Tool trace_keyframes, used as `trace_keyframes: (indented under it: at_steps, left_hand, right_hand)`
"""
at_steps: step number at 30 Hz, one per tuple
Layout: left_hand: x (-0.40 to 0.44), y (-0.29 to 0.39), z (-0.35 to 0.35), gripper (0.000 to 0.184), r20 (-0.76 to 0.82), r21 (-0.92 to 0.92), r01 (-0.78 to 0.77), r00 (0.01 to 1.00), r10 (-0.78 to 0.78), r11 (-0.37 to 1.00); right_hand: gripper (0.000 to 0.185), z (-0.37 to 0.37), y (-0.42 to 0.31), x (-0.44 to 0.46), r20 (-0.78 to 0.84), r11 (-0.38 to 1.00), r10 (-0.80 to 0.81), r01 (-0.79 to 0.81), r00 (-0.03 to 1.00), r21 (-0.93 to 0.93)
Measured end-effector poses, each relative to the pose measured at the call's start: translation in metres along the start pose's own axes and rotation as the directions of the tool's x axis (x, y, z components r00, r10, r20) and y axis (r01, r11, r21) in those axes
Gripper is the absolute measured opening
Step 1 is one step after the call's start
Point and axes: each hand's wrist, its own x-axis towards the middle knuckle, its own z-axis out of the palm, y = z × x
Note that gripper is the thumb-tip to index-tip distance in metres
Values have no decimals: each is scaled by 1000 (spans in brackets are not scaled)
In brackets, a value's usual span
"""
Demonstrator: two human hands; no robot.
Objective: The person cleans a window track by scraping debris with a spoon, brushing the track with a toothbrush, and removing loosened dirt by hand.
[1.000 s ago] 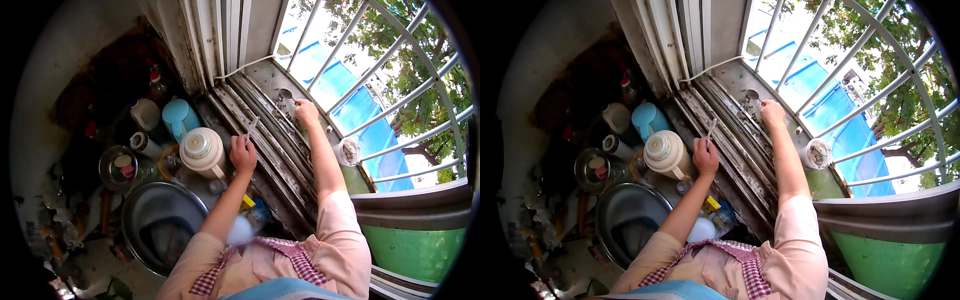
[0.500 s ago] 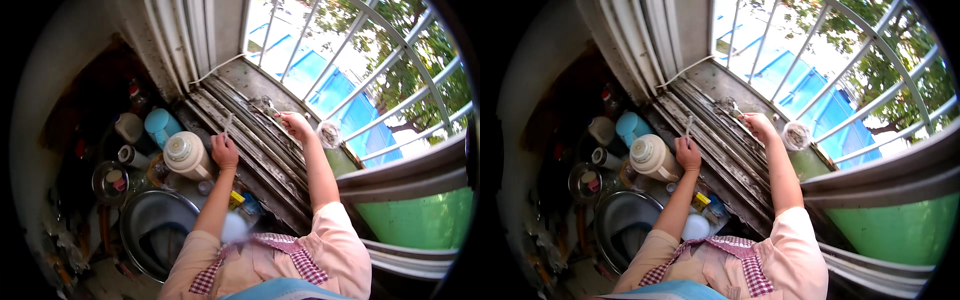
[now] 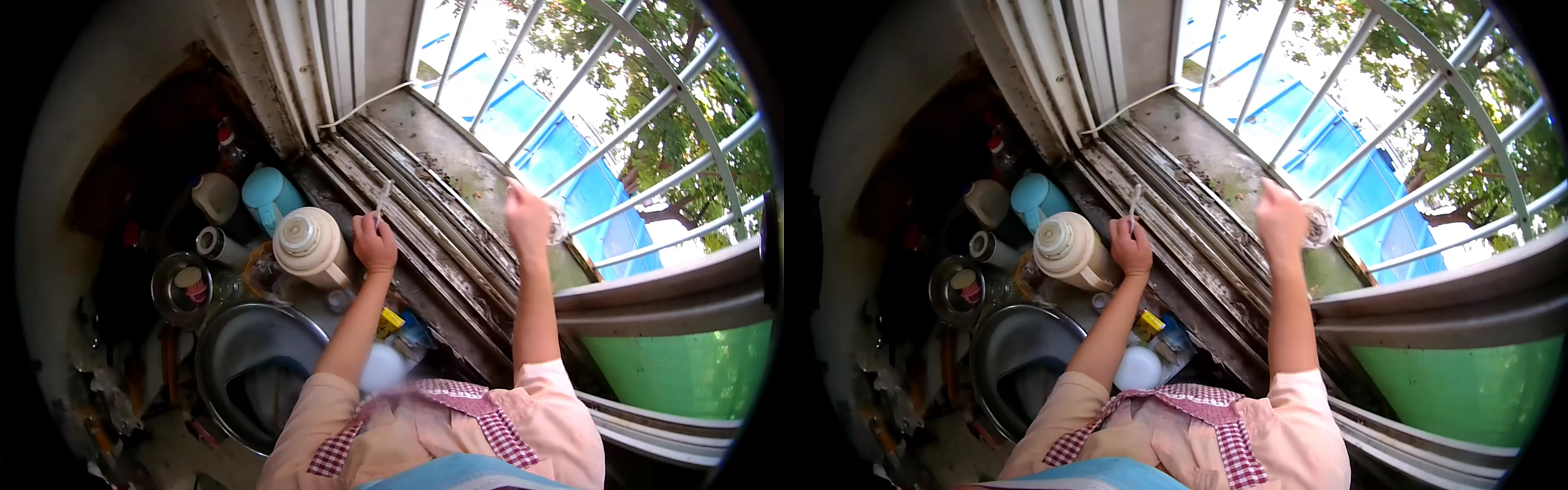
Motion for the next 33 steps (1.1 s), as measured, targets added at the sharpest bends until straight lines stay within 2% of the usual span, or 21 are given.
trace_keyframes:
  at_steps: [1, 3, 7, 11, 13, 14, 17, 18, 21, 23, 25, 27, 28, 31, 33]
  left_hand:
    - [1, 2, -1, 9, 7, -13, 8, 1000, -8, 1000]
    - [1, 3, -2, 9, 19, 3, 17, 1000, -17, 1000]
    - [2, 2, -2, 9, 24, 29, 3, 1000, -4, 1000]
    - [2, -1, -1, 10, 19, 16, -1, 1000, 1, 1000]
    - [-1, 1, -2, 10, 22, 17, 2, 1000, -2, 1000]
    - [-2, 1, -3, 10, 22, 15, 1, 1000, -2, 1000]
    - [5, 1, 0, 11, 14, 4, 1, 1000, -1, 1000]
    - [3, 1, -1, 11, 10, 9, -13, 1000, 13, 1000]
    - [3, 1, -1, 11, 16, 8, -5, 1000, 5, 1000]
    - [2, -1, -1, 12, 17, 2, -1, 1000, 1, 1000]
    - [3, 1, -4, 12, 24, 13, 3, 1000, -4, 1000]
    - [3, 2, -2, 12, 33, 10, 40, 999, -41, 999]
    - [3, 1, -2, 11, 15, 1, -9, 1000, 9, 1000]
    - [4, 4, -3, 11, 18, 11, 5, 1000, -5, 1000]
    - [5, 1, -3, 11, 14, -13, -16, 1000, 16, 1000]
  right_hand:
    - [29, 30, -12, 13, 51, 991, -104, 99, 993, 90]
    - [30, 76, -57, 42, 251, 989, -148, 144, 957, 35]
    - [26, 168, -113, 91, 332, 949, -306, 316, 892, 26]
    - [29, 227, -132, 124, 381, 926, -350, 377, 856, 3]
    - [28, 224, -120, 127, 412, 915, -379, 401, 828, 36]
    - [29, 215, -114, 132, 489, 867, -413, 496, 769, -47]
    - [31, 170, -111, 138, 522, 853, -409, 517, 748, -72]
    - [31, 179, -112, 139, 496, 840, -414, 531, 763, -115]
    - [31, 209, -123, 139, 372, 850, -466, 524, 802, -64]
    - [30, 224, -122, 140, 451, 842, -452, 535, 770, -71]
    - [28, 194, -129, 134, 580, 845, -362, 520, 729, -127]
    - [25, 182, -136, 131, 489, 842, -425, 531, 762, -96]
    - [23, 180, -136, 127, 448, 841, -452, 536, 772, -77]
    - [20, 213, -130, 130, 500, 862, -408, 503, 764, -64]
    - [18, 203, -109, 125, 543, 836, -396, 535, 741, -120]
